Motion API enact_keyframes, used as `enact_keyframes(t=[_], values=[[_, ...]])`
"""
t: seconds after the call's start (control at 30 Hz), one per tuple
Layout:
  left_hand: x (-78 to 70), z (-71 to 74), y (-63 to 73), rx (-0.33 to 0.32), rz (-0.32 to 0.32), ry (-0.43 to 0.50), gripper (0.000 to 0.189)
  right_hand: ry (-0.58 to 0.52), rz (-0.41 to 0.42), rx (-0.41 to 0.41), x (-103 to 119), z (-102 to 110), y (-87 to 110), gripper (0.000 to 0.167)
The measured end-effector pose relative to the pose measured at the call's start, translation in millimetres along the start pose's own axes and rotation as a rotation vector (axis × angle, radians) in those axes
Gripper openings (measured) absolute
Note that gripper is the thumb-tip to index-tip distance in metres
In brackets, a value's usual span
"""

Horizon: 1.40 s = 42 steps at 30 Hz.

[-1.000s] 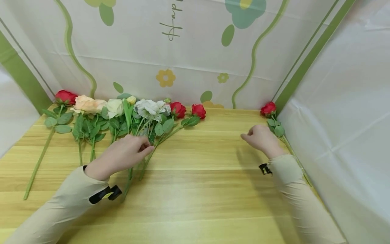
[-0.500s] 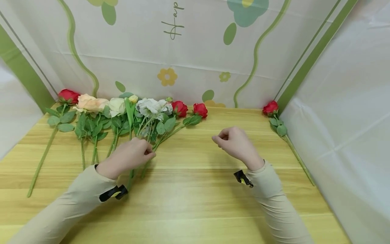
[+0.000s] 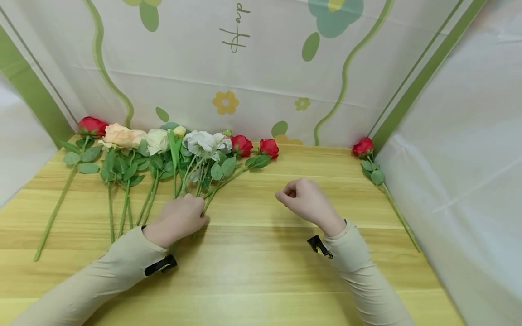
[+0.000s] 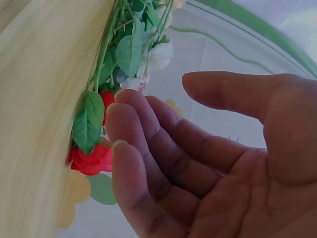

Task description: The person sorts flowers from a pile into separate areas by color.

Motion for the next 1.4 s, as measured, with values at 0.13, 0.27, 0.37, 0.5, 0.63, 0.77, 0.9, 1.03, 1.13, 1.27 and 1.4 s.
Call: enact_keyframes(t=[0.13, 0.27, 0.37, 0.5, 0.63, 0.77, 0.9, 1.03, 1.13, 1.27, 1.4], values=[[-1.1, -1.8, -0.4, 0.005, 0.011, -0.007, 0.026, 0.004, 0.020, 0.007, 2, -3, 0.7, 0.022], [-1.2, -1.5, -1.6, 0.026, 0.024, 0.014, 0.032, -0.005, 0.026, 0.014, 3, -3, 1.3, 0.021], [0.7, -1.4, -2.2, 0.064, 0.042, 0.045, 0.036, -0.017, 0.028, 0.029, 4, -4, 1.6, 0.021], [7.9, -0.2, -2.4, 0.115, 0.089, 0.109, 0.033, -0.023, 0.033, 0.038, 5, -6, 1.4, 0.021], [14.7, 4.8, -3.5, 0.125, 0.099, 0.164, 0.035, -0.021, 0.036, 0.038, 5, -8, 0.6, 0.020], [18.5, 9.4, -5.0, 0.148, 0.079, 0.223, 0.042, -0.027, 0.041, 0.039, 5, -9, 0.0, 0.021], [18.7, 14.5, -6.6, 0.171, 0.044, 0.271, 0.045, -0.043, 0.036, 0.036, 4, -10, -0.2, 0.022], [18.5, 20.9, -6.3, 0.178, 0.025, 0.334, 0.047, -0.069, 0.031, 0.039, 5, -14, -1.7, 0.023], [16.3, 24.6, -6.5, 0.175, 0.014, 0.406, 0.048, -0.091, 0.032, 0.033, 6, -16, -2.4, 0.023], [10.9, 28.8, -7.1, 0.133, 0.002, 0.528, 0.023, -0.149, 0.021, 0.003, 8, -18, -1.2, 0.022], [1.6, 34.5, -6.8, 0.044, -0.019, 0.658, 0.014, -0.248, -0.001, -0.019, 12, -20, 1.1, 0.027]])
Point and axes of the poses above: each hand's wrist, its own y-axis away from the middle knuckle, its own z-axis out of the back of the hand, x = y × z, the point moved 5 cm from there along -y, towards the middle knuckle, and after that the axes turned 2 degrees about -x, right-handed, at the moved point
